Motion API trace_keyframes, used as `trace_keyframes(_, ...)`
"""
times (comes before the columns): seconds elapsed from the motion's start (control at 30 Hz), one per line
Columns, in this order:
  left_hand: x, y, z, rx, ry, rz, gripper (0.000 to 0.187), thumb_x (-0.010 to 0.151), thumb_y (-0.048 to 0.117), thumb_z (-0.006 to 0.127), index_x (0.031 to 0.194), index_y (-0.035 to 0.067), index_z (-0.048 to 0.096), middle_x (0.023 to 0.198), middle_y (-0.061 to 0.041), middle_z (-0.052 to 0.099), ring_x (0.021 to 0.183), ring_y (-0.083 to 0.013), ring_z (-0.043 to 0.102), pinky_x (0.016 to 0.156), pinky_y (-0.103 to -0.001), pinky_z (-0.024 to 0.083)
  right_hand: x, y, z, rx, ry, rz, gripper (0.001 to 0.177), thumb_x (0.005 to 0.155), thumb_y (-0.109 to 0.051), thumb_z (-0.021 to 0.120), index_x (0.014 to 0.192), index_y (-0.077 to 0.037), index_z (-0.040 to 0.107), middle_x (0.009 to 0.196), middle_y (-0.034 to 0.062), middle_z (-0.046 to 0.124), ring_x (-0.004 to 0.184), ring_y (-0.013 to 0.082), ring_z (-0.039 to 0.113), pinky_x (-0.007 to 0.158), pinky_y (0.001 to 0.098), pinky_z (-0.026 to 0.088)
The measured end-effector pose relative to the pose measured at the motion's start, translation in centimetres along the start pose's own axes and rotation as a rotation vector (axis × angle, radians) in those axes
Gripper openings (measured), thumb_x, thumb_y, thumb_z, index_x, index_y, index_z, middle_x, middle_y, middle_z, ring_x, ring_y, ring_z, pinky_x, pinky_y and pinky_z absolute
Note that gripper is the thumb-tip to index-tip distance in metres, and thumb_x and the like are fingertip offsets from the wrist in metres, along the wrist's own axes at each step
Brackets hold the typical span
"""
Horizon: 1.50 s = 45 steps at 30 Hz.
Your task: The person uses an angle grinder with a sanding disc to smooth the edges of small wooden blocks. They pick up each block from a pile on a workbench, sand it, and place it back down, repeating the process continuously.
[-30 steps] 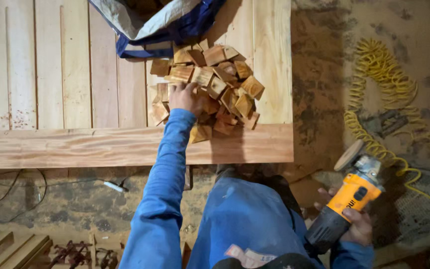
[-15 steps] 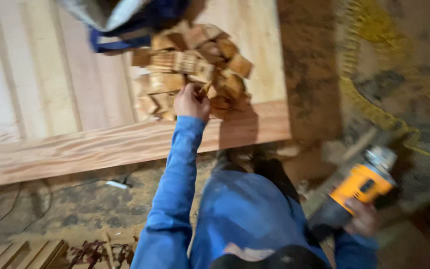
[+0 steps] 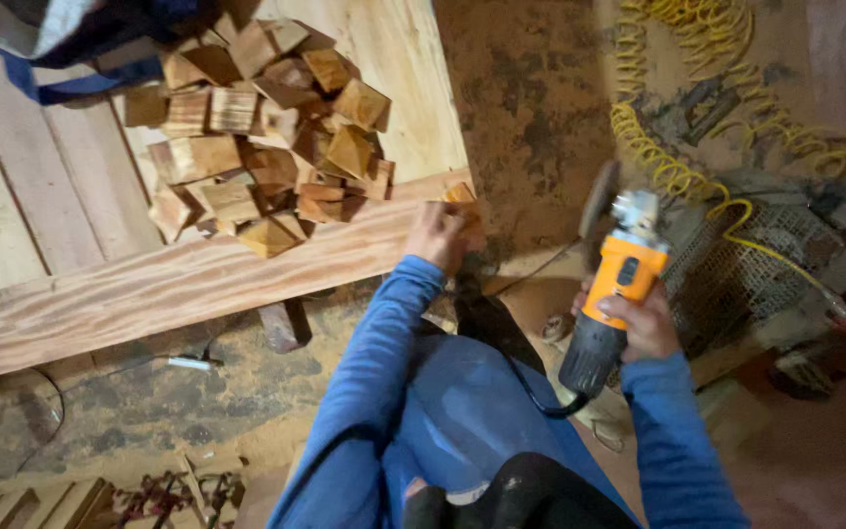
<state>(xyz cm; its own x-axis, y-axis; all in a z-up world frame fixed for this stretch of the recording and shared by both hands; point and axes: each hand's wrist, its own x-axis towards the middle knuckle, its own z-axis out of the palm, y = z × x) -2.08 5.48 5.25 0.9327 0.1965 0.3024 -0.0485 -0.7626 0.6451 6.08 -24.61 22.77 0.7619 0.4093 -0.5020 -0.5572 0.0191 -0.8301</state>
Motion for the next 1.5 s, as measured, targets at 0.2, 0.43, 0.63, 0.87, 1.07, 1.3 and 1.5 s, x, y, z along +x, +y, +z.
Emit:
trace_keyframes(0.2, 0.1, -0.4, -0.4, 0.204, -0.055, -0.505, 0.096, 0.045, 0.040, 0.091, 0.132, 0.011, 0.060, 0.118, -0.021, 0.054, 0.108, -0.0454, 0.050, 0.086, -0.056, 0.043, 4.7, 0.5, -1.1, -0.516, -0.038, -0.003, 0.047, 0.068, -0.005, 0.077, 0.112, 0.001, 0.063, 0.092, 0.0106, 0.071, 0.078, 0.0224, 0.073, 0.074, 0.0381, 0.061)
trace_keyframes(0.43, -0.5, -1.3, 0.5, 0.208, -0.016, -0.451, 0.067, 0.067, 0.040, 0.085, 0.130, 0.032, 0.065, 0.125, 0.001, 0.056, 0.118, -0.0354, 0.048, 0.099, -0.054, 0.042, 6.6, 4.8, 2.0, -0.892, -0.022, -0.212, 0.060, 0.065, -0.016, 0.085, 0.117, -0.001, 0.060, 0.101, 0.0115, 0.070, 0.089, 0.0245, 0.070, 0.084, 0.0372, 0.057)
trace_keyframes(0.63, -0.2, -0.7, -1.7, 0.207, -0.099, -0.351, 0.079, 0.056, 0.043, 0.090, 0.131, 0.040, 0.065, 0.134, -0.001, 0.052, 0.132, -0.0372, 0.039, 0.097, -0.063, 0.033, 7.2, 7.6, 3.3, -1.051, -0.011, -0.268, 0.071, 0.065, -0.023, 0.089, 0.123, 0.002, 0.057, 0.107, 0.0186, 0.069, 0.097, 0.0352, 0.069, 0.087, 0.0435, 0.055)
trace_keyframes(0.87, 0.2, -0.8, -2.9, 0.175, -0.100, -0.335, 0.080, 0.056, 0.051, 0.092, 0.131, 0.041, 0.065, 0.137, 0.001, 0.049, 0.138, -0.0371, 0.033, 0.104, -0.064, 0.027, 7.4, 9.5, 4.4, -1.070, -0.005, -0.298, 0.066, 0.070, -0.020, 0.086, 0.124, 0.003, 0.056, 0.112, 0.0226, 0.067, 0.104, 0.0389, 0.067, 0.094, 0.0459, 0.054)
trace_keyframes(1.07, 0.4, -0.7, -2.9, 0.207, -0.153, -0.341, 0.079, 0.060, 0.053, 0.091, 0.133, 0.041, 0.065, 0.141, -0.004, 0.047, 0.138, -0.0385, 0.029, 0.103, -0.065, 0.024, 7.5, 10.0, 4.6, -1.053, -0.025, -0.261, 0.071, 0.071, -0.021, 0.086, 0.127, 0.005, 0.051, 0.114, 0.0232, 0.065, 0.106, 0.0393, 0.065, 0.094, 0.0458, 0.051)
trace_keyframes(1.3, 0.2, -0.9, -2.9, 0.143, -0.167, -0.347, 0.078, 0.059, 0.050, 0.092, 0.131, 0.037, 0.066, 0.141, -0.004, 0.047, 0.138, -0.0403, 0.030, 0.107, -0.066, 0.025, 7.6, 10.0, 4.0, -1.082, 0.047, -0.234, 0.072, 0.069, -0.021, 0.087, 0.126, 0.005, 0.052, 0.116, 0.0233, 0.065, 0.107, 0.0390, 0.065, 0.096, 0.0454, 0.051)
trace_keyframes(1.5, 0.1, -0.9, -2.5, 0.143, -0.123, -0.309, 0.077, 0.061, 0.047, 0.092, 0.133, 0.037, 0.067, 0.142, -0.005, 0.047, 0.138, -0.0425, 0.030, 0.107, -0.066, 0.026, 7.3, 9.9, 3.9, -1.070, 0.014, -0.250, 0.067, 0.072, -0.021, 0.084, 0.127, 0.003, 0.055, 0.114, 0.0215, 0.067, 0.105, 0.0380, 0.067, 0.095, 0.0441, 0.053)
